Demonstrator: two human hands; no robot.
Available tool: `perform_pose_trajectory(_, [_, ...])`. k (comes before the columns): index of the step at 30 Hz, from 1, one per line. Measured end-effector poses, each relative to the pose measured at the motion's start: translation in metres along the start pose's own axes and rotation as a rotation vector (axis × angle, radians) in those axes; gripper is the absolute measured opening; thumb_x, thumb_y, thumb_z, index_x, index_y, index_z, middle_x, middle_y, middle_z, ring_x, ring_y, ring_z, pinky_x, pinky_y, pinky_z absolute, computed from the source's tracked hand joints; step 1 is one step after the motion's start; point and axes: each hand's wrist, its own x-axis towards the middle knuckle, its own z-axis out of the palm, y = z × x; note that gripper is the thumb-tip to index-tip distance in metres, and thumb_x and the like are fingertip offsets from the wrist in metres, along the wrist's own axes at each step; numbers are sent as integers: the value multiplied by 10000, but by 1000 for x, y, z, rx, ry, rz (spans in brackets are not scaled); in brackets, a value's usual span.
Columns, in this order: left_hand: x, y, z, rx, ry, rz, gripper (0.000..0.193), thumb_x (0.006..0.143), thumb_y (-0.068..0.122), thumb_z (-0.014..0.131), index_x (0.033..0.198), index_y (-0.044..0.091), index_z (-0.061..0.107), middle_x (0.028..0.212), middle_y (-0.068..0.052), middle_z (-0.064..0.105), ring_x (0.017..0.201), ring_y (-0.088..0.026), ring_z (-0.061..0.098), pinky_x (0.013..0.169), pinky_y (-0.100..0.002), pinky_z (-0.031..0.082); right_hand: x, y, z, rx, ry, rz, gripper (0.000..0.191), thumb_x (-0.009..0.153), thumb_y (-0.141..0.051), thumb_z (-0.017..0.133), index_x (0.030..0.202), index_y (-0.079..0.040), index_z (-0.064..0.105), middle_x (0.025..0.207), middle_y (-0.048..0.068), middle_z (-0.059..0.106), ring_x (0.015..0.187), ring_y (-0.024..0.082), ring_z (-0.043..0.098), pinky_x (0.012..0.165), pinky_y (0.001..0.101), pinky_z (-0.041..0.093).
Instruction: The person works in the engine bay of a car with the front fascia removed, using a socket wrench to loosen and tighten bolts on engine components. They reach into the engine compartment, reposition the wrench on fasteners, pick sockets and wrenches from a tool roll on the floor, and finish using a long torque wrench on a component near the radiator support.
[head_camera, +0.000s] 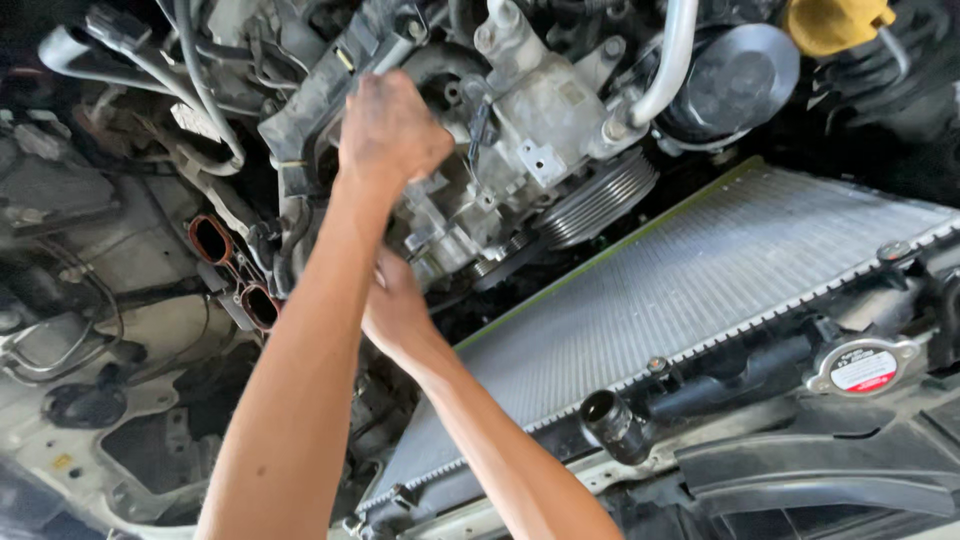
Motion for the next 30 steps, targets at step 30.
perform_pose_trajectory(30, [14, 7, -10, -190, -90, -223, 325, 677, 115, 664, 914, -101, 714, 997, -311, 732, 1037, -394, 739, 951, -367, 573, -44, -103, -19, -219, 141, 255, 354, 1097, -364, 447, 939, -76, 579, 621, -40, 437, 491, 74, 415, 447, 280, 360])
